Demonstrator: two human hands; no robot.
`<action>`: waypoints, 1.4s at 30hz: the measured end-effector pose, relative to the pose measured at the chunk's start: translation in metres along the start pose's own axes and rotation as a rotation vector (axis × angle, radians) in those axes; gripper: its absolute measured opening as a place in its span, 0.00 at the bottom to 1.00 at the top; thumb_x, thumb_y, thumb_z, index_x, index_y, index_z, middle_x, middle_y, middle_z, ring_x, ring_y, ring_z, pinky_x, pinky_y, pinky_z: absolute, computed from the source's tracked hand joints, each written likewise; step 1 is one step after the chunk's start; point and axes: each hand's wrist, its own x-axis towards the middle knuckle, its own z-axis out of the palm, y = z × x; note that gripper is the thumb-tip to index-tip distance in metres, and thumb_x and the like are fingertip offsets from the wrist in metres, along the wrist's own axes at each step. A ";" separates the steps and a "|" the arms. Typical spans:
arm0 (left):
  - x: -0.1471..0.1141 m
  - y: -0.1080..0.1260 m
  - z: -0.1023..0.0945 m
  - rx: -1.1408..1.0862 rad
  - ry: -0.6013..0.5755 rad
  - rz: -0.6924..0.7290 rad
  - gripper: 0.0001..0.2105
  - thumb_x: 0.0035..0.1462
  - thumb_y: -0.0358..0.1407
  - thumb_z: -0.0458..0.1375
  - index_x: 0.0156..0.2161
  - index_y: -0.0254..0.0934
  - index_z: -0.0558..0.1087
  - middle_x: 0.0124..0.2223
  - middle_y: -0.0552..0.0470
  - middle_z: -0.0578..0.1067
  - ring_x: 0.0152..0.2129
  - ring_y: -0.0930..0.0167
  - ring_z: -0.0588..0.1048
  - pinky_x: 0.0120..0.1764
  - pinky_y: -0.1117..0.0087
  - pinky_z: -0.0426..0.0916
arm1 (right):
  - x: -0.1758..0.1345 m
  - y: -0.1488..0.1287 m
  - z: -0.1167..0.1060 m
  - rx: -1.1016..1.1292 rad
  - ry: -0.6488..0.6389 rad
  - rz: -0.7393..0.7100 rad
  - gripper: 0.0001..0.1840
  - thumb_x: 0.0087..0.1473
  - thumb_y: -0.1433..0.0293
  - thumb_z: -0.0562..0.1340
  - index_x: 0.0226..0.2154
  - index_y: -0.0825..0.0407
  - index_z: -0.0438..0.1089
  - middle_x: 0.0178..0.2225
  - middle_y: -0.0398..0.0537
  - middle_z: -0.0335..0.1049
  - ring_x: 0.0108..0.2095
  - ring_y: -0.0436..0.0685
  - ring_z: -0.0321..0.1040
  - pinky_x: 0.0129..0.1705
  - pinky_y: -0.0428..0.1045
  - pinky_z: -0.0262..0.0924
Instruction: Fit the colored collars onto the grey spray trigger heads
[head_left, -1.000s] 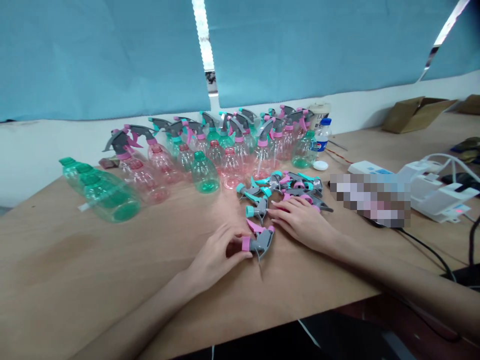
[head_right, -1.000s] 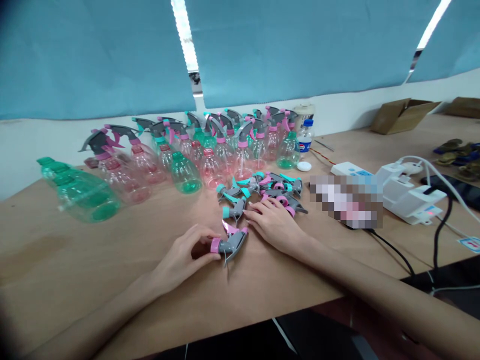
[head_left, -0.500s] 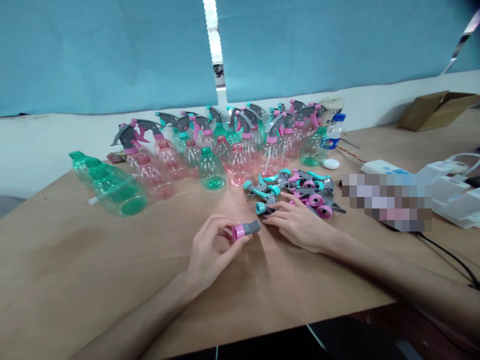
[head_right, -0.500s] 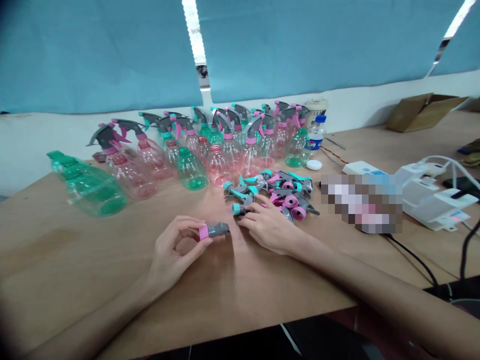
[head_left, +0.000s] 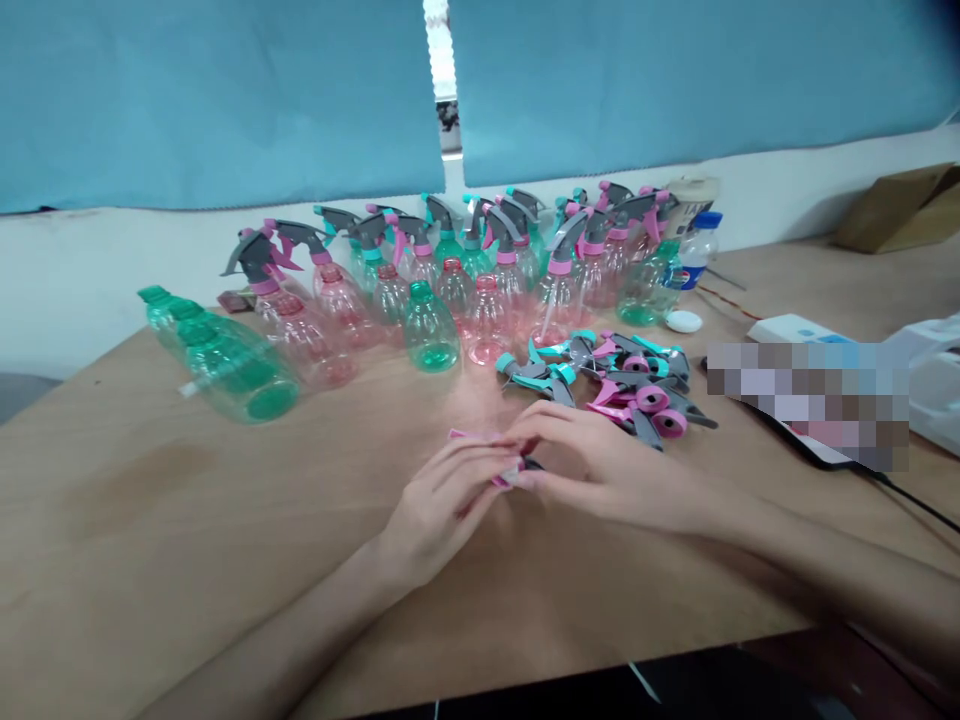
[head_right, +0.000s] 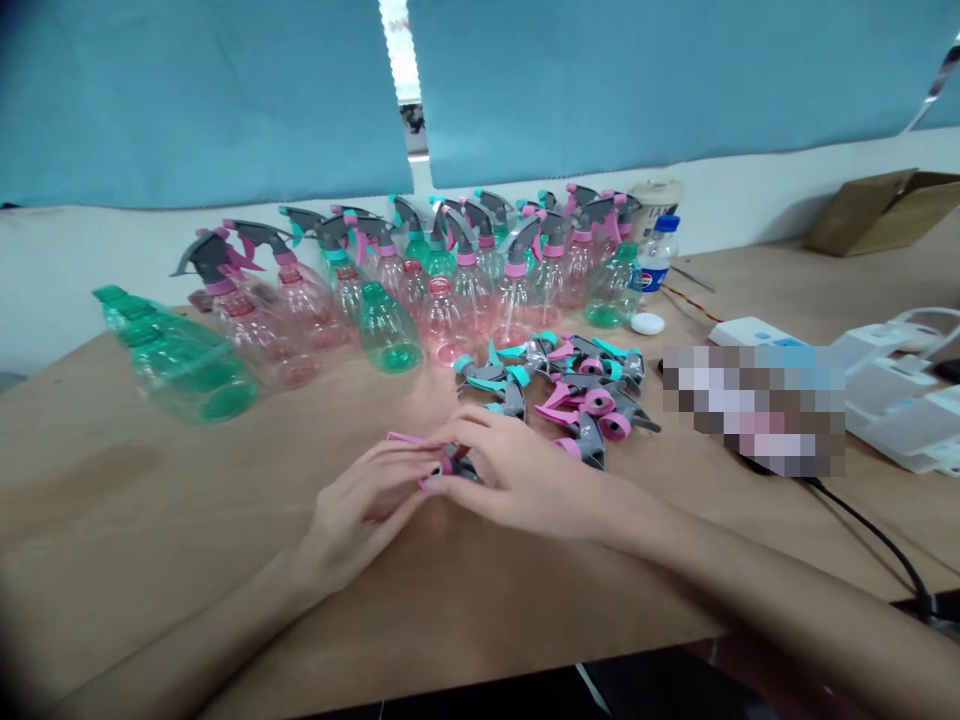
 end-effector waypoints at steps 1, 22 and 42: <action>-0.001 -0.002 0.000 0.011 -0.036 0.037 0.16 0.57 0.21 0.56 0.49 0.37 0.68 0.44 0.49 0.76 0.47 0.68 0.72 0.50 0.62 0.70 | 0.002 0.002 0.001 0.093 -0.045 0.060 0.15 0.57 0.69 0.58 0.48 0.49 0.67 0.41 0.48 0.70 0.37 0.52 0.69 0.38 0.49 0.66; 0.004 0.005 -0.001 0.025 -0.011 -0.344 0.05 0.60 0.30 0.54 0.40 0.38 0.71 0.39 0.51 0.72 0.29 0.75 0.73 0.33 0.73 0.73 | -0.010 0.036 0.040 -0.074 0.336 0.041 0.12 0.53 0.71 0.63 0.42 0.52 0.70 0.39 0.50 0.70 0.41 0.55 0.66 0.42 0.52 0.64; 0.000 0.007 0.006 0.162 -0.166 -0.307 0.11 0.60 0.32 0.54 0.48 0.40 0.70 0.42 0.48 0.71 0.37 0.69 0.73 0.41 0.66 0.71 | -0.008 0.041 0.043 -0.284 0.174 -0.075 0.17 0.54 0.71 0.58 0.47 0.54 0.66 0.42 0.53 0.72 0.43 0.60 0.66 0.44 0.56 0.57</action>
